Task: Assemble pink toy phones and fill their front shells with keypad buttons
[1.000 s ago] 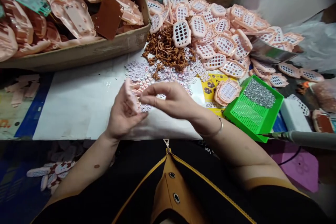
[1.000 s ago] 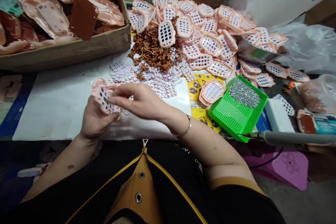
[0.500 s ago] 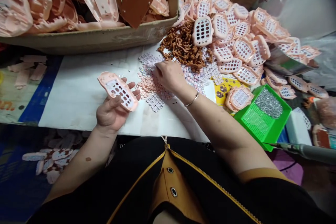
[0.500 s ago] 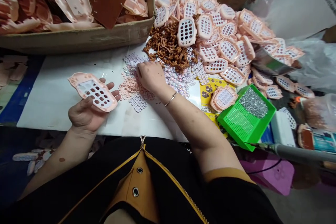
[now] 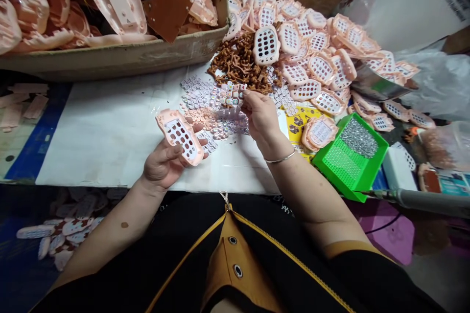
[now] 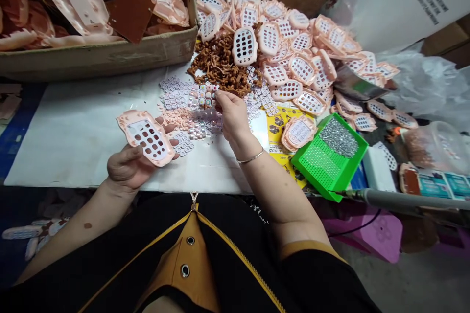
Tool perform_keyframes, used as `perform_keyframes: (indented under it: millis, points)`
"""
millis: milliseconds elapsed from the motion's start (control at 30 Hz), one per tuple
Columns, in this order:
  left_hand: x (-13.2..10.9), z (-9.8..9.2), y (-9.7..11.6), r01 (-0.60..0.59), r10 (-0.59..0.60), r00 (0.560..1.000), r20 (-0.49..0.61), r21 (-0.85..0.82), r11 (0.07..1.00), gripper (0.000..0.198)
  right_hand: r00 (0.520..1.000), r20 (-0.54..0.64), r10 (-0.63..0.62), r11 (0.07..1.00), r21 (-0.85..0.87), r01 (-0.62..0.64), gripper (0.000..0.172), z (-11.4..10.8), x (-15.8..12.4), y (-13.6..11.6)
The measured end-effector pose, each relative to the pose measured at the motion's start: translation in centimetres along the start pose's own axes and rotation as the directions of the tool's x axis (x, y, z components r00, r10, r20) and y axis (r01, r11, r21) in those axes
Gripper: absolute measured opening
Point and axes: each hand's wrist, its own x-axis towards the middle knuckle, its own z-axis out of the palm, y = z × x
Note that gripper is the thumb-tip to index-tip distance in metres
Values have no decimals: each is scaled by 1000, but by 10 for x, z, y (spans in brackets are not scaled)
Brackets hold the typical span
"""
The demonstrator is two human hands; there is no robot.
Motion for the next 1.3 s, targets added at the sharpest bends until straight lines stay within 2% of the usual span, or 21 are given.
perform_keyframes:
  millis: [133, 200, 267, 333, 367, 400, 467, 500, 533, 567, 600, 767, 900, 1000, 1067, 1300]
  points:
    - [0, 10, -4, 18, -18, 999, 27, 9, 1000, 86, 998, 16, 63, 996, 67, -64, 19, -14, -12, -4]
    - [0, 16, -6, 36, -37, 998, 47, 16, 999, 88, 999, 30, 35, 996, 79, -37, 20, -17, -23, -6]
    - [0, 21, -8, 58, -59, 996, 68, 20, 998, 89, 996, 33, -80, 995, 56, 78, 21, -17, -40, -8]
    - [0, 25, -12, 81, -82, 992, 93, 12, 997, 88, 954, 41, -297, 954, -36, 299, 17, -15, -61, -10]
    - [1, 27, -14, 89, -89, 990, 109, 4, 996, 87, 897, 84, -433, 892, -106, 440, 14, -15, -72, -11]
    - [1, 28, -16, 92, -91, 988, 124, -6, 996, 86, 808, 163, -566, 790, -174, 588, 14, -15, -81, -12]
    - [1, 30, -20, 80, -75, 985, 155, -30, 996, 85, 560, 357, -748, 495, -263, 828, 20, -15, -96, -12]
    - [2, 31, -21, 70, -62, 984, 167, -39, 997, 85, 440, 438, -784, 342, -287, 895, 22, -16, -101, -12]
    - [2, 33, -22, 62, -53, 982, 181, -44, 997, 86, 350, 495, -795, 215, -310, 926, 22, -17, -105, -12]
    - [2, 34, -22, 58, -49, 980, 194, -44, 997, 86, 296, 530, -794, 125, -335, 934, 21, -18, -107, -12]
    - [2, 36, -22, 61, -51, 977, 206, -41, 997, 87, 269, 551, -790, 67, -358, 931, 20, -20, -108, -12]
    - [1, 42, -18, 103, -101, 969, 227, 2, 995, 98, 184, 608, -772, -28, -322, 946, 20, -21, -109, -14]
    - [2, 41, -17, 95, -96, 975, 198, 15, 995, 103, 185, 625, -759, -99, -392, 915, 22, -19, -112, -18]
    - [2, 38, -19, 102, -102, 974, 200, 8, 995, 103, 117, 643, -757, -206, -405, 891, 23, -18, -116, -22]
    - [2, 37, -19, 117, -116, 971, 209, 7, 993, 103, 87, 638, -765, -242, -411, 879, 23, -18, -117, -24]
    - [1, 36, -19, 153, -156, 965, 211, 26, 988, 96, 129, 610, -782, -202, -443, 873, 22, -19, -118, -19]
